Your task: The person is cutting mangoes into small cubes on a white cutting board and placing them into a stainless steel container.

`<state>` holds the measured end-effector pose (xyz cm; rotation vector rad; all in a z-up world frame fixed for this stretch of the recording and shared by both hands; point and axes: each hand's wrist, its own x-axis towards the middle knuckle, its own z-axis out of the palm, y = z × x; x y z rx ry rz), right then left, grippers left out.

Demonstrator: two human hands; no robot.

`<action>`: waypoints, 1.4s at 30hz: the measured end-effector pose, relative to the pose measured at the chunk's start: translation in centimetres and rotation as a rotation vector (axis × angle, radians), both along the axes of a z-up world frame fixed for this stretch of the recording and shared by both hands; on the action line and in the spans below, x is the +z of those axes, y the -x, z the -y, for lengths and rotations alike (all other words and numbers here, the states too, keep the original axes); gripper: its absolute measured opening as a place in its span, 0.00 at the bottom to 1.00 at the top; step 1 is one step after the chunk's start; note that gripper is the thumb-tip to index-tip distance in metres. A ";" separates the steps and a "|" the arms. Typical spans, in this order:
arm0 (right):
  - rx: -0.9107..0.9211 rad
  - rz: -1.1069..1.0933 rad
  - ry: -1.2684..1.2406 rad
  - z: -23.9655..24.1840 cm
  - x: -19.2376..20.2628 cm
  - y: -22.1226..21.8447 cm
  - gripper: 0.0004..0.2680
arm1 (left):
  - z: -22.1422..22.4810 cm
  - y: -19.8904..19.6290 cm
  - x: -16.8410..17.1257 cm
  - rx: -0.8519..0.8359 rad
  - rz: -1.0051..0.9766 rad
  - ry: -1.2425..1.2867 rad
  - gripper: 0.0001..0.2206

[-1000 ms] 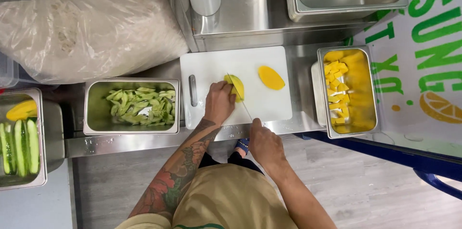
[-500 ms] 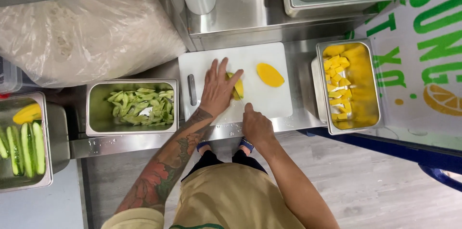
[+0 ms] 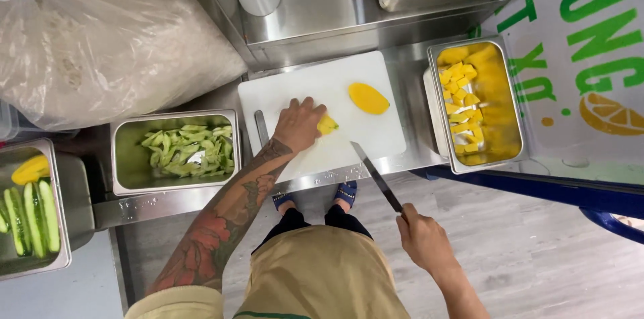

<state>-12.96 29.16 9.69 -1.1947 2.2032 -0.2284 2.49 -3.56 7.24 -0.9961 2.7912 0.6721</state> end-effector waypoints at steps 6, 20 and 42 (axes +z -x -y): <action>-0.175 0.076 0.119 4.2 -1.5 -2.3 0.07 | -4.3 -3.6 -2.2 0.319 -0.194 -0.025 0.28; -0.086 0.097 0.109 7.2 -2.3 -4.3 0.07 | -7.2 -7.1 -0.5 0.533 -0.256 0.052 0.31; -0.057 0.045 0.060 11.1 -0.1 -9.8 0.11 | -3.8 -2.4 -2.5 0.183 -0.384 0.158 0.15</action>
